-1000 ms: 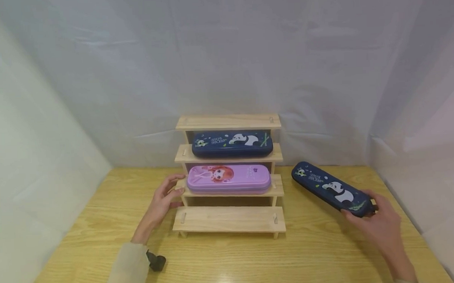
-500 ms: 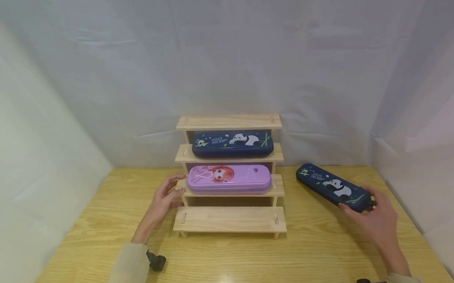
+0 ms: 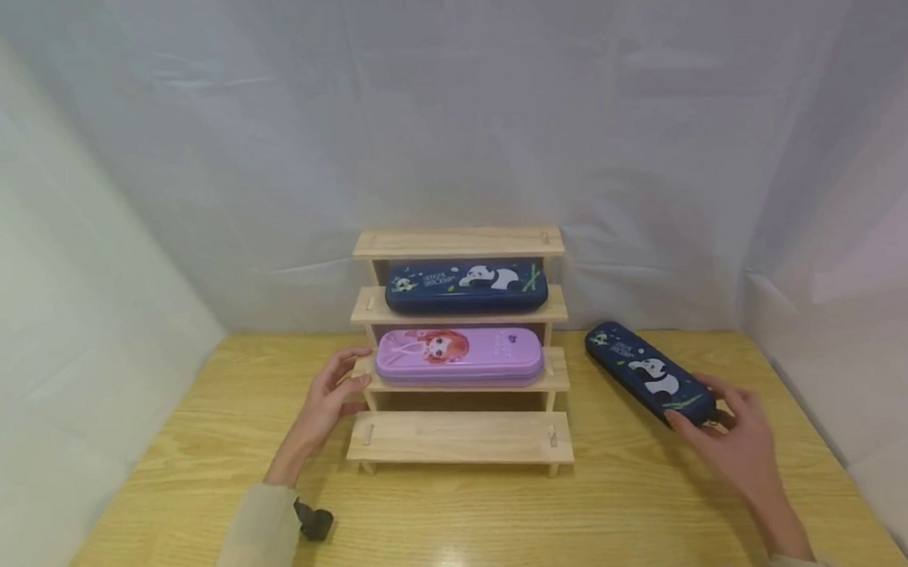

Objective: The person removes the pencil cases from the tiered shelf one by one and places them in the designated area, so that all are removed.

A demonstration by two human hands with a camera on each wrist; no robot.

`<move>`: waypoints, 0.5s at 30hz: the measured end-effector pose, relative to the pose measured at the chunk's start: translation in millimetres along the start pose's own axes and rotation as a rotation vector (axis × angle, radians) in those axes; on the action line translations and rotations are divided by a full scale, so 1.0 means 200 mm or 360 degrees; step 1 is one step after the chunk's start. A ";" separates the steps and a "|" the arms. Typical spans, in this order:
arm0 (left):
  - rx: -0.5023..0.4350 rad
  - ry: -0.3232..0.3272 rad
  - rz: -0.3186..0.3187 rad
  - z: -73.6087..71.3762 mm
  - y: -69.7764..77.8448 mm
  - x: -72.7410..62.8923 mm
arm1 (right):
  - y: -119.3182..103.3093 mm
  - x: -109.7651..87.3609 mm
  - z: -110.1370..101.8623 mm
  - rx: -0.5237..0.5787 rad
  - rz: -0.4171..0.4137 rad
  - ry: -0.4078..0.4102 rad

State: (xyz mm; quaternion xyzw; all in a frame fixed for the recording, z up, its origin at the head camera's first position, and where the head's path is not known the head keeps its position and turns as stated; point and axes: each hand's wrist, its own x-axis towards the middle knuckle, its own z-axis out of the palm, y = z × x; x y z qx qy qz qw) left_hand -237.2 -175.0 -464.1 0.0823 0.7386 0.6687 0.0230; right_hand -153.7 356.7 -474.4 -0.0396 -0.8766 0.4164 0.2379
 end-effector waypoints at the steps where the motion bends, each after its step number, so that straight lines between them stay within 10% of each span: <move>1: -0.0001 0.0000 -0.0002 0.00 0.00 0.00 | 0.00 -0.01 0.00 0.0032 -0.0041 -0.0035; 6: -0.0004 0.0002 0.0009 0.00 0.00 0.00 | 0.00 -0.05 0.00 0.0123 -0.0146 -0.0185; 15: -0.0010 -0.0004 0.0027 0.00 -0.01 0.00 | -0.03 -0.09 0.04 -0.0026 0.0052 -0.0431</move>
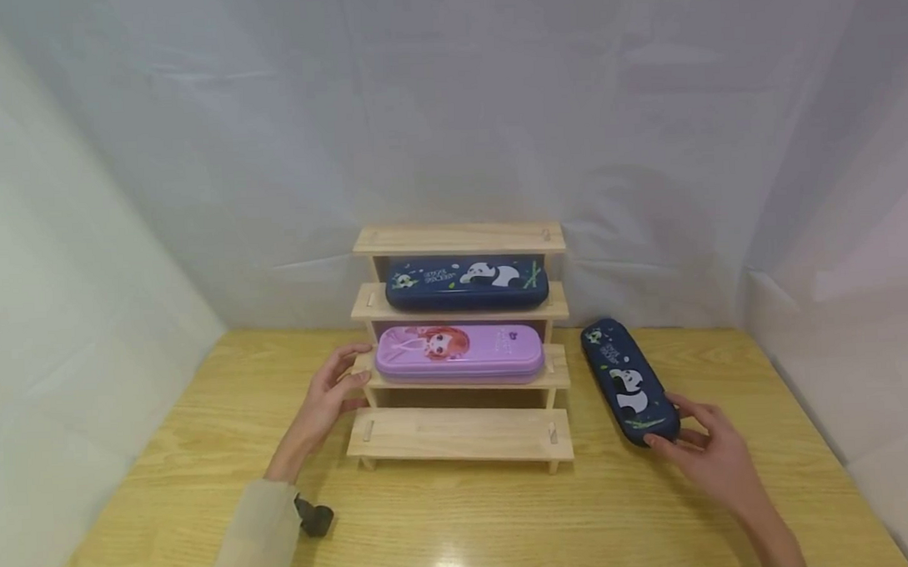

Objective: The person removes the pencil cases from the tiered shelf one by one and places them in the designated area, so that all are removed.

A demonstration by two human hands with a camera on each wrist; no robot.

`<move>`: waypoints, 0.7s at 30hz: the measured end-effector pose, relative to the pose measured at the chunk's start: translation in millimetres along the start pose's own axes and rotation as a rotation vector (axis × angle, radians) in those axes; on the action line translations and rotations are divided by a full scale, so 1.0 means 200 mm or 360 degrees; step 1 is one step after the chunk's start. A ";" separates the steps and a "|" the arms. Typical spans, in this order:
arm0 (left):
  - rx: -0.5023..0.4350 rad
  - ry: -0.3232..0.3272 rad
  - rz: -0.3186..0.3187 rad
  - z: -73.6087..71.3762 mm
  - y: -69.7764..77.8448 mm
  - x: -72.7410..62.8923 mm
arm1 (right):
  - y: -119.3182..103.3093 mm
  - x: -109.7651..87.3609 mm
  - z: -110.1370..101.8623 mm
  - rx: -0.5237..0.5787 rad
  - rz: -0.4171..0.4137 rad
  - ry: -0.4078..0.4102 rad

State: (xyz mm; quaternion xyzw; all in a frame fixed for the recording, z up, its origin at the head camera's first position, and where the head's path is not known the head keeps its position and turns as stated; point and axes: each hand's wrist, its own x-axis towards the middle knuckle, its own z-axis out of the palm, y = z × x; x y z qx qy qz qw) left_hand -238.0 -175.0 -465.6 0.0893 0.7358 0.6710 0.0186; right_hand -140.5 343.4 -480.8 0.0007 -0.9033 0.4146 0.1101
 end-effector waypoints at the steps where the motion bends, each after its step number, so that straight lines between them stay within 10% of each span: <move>1: -0.0002 0.0001 -0.0002 0.00 0.00 0.00 | 0.00 0.00 0.01 0.0013 0.0028 -0.0027; 21: -0.0016 0.0012 -0.0031 0.01 0.01 -0.01 | 0.00 0.05 0.06 -0.0197 0.0228 -0.0262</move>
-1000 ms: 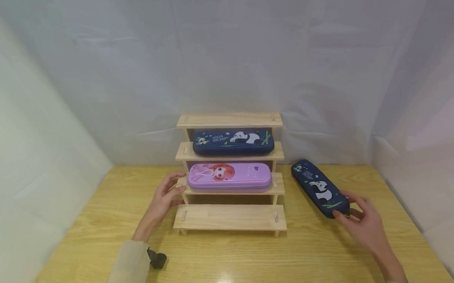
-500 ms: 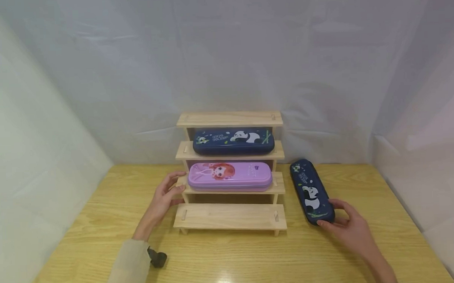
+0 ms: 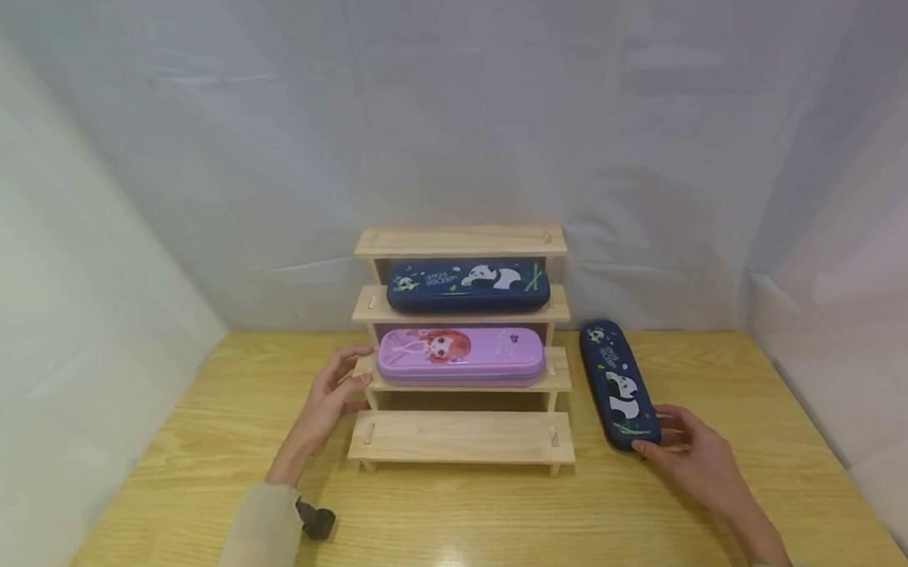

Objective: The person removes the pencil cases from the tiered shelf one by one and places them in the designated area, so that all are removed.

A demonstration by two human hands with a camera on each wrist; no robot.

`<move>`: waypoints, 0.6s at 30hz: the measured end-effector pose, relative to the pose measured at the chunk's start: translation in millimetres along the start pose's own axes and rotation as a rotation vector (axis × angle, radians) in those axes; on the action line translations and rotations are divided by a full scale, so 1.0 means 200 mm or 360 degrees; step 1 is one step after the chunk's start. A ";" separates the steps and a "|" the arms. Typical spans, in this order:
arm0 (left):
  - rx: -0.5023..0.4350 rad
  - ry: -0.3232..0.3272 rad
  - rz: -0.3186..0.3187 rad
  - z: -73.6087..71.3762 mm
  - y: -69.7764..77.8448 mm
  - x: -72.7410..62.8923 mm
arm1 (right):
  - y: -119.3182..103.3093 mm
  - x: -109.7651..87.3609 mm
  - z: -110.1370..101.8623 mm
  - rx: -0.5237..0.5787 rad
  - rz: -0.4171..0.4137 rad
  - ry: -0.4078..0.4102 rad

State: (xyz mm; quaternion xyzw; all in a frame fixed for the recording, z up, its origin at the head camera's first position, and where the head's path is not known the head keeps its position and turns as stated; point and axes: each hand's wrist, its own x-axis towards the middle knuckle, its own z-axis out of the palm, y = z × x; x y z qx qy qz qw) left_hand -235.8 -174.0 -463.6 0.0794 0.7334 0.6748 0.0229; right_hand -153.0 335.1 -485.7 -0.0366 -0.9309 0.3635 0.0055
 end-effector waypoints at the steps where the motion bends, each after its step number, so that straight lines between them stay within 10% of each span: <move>1: 0.0001 -0.0001 0.0001 0.00 0.00 0.00 | 0.00 0.00 0.00 -0.0011 0.0007 -0.0009; 8: 0.0008 0.0003 0.0004 0.00 0.00 -0.01 | 0.00 0.01 -0.01 -0.0051 -0.0062 -0.0001; 18: 0.0018 0.0009 -0.0003 0.00 0.01 -0.01 | -0.03 0.00 -0.04 0.0072 -0.0434 0.0403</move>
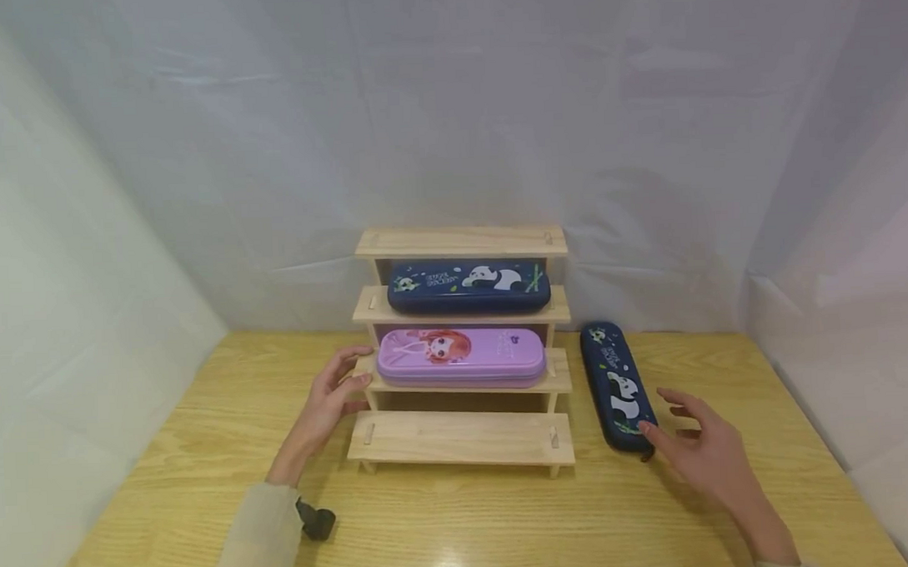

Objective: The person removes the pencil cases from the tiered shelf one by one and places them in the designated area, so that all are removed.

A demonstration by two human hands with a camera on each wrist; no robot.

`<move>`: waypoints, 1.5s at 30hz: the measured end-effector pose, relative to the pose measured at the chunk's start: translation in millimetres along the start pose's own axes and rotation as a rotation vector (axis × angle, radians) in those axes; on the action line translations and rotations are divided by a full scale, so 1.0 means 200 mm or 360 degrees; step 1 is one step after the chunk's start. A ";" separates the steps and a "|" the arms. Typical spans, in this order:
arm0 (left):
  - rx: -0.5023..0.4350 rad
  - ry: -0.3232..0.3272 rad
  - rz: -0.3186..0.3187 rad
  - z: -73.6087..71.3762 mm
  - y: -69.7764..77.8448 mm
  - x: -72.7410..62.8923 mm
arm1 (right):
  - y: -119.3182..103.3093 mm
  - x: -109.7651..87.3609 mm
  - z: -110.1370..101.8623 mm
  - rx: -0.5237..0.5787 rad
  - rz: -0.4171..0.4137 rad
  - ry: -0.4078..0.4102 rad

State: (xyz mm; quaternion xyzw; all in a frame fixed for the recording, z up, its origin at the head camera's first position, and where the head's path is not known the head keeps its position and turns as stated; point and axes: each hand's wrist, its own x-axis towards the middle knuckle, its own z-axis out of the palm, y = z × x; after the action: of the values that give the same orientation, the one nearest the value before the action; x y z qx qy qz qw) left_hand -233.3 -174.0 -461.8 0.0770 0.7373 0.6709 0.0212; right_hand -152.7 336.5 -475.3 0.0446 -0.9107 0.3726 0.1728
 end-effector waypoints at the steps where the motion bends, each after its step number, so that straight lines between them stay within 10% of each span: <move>1: 0.0001 0.0002 -0.0001 0.00 0.00 0.00 | -0.01 0.00 0.00 0.0006 -0.0020 0.0012; 45: -0.0024 0.0021 -0.0010 0.01 0.00 0.00 | -0.48 0.27 0.22 0.0143 -0.0564 -0.0021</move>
State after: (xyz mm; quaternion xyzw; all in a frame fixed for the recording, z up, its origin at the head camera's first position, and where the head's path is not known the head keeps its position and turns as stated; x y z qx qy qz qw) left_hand -233.1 -172.6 -461.9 0.0700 0.7325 0.6769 0.0189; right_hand -195.0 238.5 -422.2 0.2144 -0.8721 0.3763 0.2276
